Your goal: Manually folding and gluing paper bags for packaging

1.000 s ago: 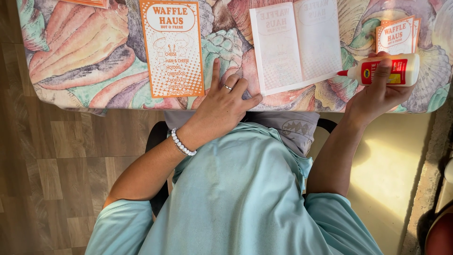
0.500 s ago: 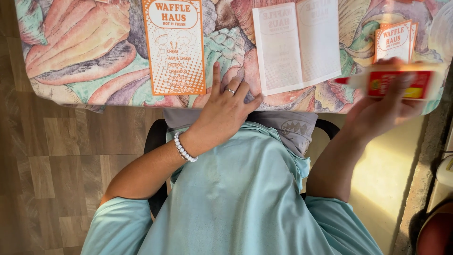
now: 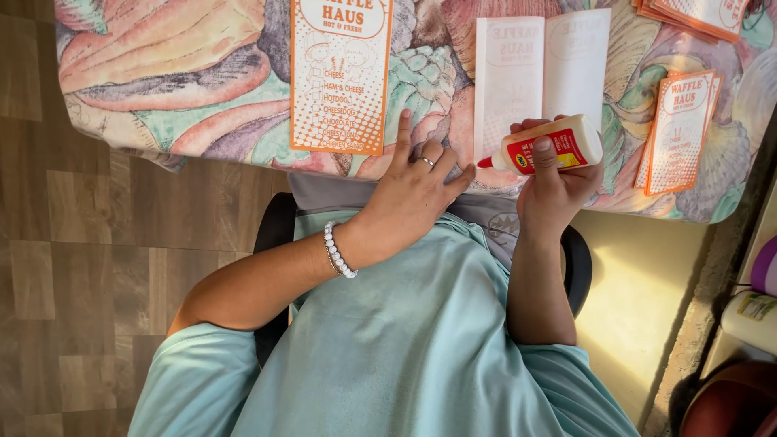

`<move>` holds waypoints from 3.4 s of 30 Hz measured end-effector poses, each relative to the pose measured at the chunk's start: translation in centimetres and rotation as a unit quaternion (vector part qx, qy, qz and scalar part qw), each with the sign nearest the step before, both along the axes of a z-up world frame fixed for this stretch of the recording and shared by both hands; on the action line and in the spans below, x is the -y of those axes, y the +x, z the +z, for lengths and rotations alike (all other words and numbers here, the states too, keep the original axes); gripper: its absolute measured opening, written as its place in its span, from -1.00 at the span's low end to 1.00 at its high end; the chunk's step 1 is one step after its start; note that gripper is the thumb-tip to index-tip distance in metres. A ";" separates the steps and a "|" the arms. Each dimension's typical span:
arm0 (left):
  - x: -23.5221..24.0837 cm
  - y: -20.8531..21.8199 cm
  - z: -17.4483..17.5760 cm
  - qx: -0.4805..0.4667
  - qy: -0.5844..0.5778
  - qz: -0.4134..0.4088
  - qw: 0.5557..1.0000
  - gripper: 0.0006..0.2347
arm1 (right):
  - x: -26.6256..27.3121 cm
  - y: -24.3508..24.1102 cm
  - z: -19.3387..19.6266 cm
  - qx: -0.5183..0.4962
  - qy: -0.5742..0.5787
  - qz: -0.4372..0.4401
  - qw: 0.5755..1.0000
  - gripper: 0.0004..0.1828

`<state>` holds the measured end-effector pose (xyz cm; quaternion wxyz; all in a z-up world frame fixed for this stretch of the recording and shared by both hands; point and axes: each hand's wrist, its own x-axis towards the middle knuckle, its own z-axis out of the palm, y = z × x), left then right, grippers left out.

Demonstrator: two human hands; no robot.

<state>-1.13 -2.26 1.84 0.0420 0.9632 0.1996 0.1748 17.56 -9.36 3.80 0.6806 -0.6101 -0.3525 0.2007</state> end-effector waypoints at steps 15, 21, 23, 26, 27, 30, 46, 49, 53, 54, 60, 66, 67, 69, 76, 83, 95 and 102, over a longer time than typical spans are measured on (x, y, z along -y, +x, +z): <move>0.1 0.4 -0.7 0.012 -0.042 -0.013 0.999 -0.67 | -2.5 1.3 -1.4 0.139 -0.010 0.060 0.988 -0.72; 0.1 0.5 -0.9 0.009 -0.041 -0.013 0.999 -0.66 | -3.9 1.7 -0.6 0.169 -0.018 0.072 0.983 -0.73; 0.2 0.6 -1.0 0.011 -0.037 -0.011 0.999 -0.66 | -4.3 1.8 -0.5 0.170 -0.016 0.073 0.983 -0.72; 0.2 0.7 -1.2 0.019 -0.042 -0.014 0.999 -0.65 | -5.0 2.0 -0.1 0.175 -0.015 0.079 0.981 -0.73; 0.2 0.6 -1.2 0.018 -0.042 -0.013 0.999 -0.65 | -5.4 1.8 0.1 0.175 -0.016 0.080 0.981 -0.73; 0.1 0.4 -1.2 -0.001 -0.008 -0.004 1.000 -0.65 | -6.5 1.4 0.5 0.073 0.002 0.032 0.997 -0.66; 0.4 0.5 -1.0 -0.008 -0.001 0.015 1.000 -0.67 | -12.5 2.7 0.9 0.112 0.029 0.057 0.992 -0.72; 0.6 0.7 -1.1 -0.009 0.002 0.026 1.000 -0.67 | -13.5 3.8 0.4 0.116 0.031 0.051 0.991 -0.72; 0.7 0.7 -1.1 -0.024 -0.005 0.022 0.999 -0.66 | -14.7 4.8 -0.5 0.122 0.045 0.034 0.991 -0.64; 0.7 0.7 -1.2 -0.024 -0.006 0.023 0.999 -0.66 | -15.0 4.9 -0.4 0.122 0.044 0.035 0.991 -0.64; 0.8 0.7 -1.4 0.003 -0.009 0.037 0.999 -0.67 | -16.8 4.8 -0.2 0.106 0.084 0.071 0.988 -0.66; -0.2 0.0 0.5 0.055 -0.022 0.042 0.997 -0.83 | -15.7 6.4 0.9 0.075 0.067 0.008 0.995 -0.72; -1.0 0.0 1.4 0.110 -0.049 0.028 0.992 -0.89 | -14.7 6.8 1.7 0.028 0.090 0.029 0.995 -0.67; -3.2 0.8 3.4 0.168 -0.073 -0.001 0.983 -0.90 | -12.0 8.5 3.3 -0.014 0.119 0.039 0.992 -0.57; -11.9 11.9 4.1 0.218 -0.251 0.035 0.942 -0.81 | 2.9 20.6 -0.2 -0.136 0.156 -0.168 0.964 -0.36; -15.2 19.9 0.0 0.198 -0.197 0.038 0.959 -0.85 | 10.8 22.9 2.6 -0.159 0.153 -0.460 0.860 -0.50; -16.5 22.9 -1.3 0.015 -0.298 -0.019 0.954 -0.91 | 18.9 31.8 -7.9 0.067 -0.047 -0.604 0.793 -0.79; -13.6 15.0 6.2 0.137 -0.371 -0.181 0.901 -0.85 | 19.3 29.9 -8.4 0.014 -0.061 -0.569 0.820 -0.76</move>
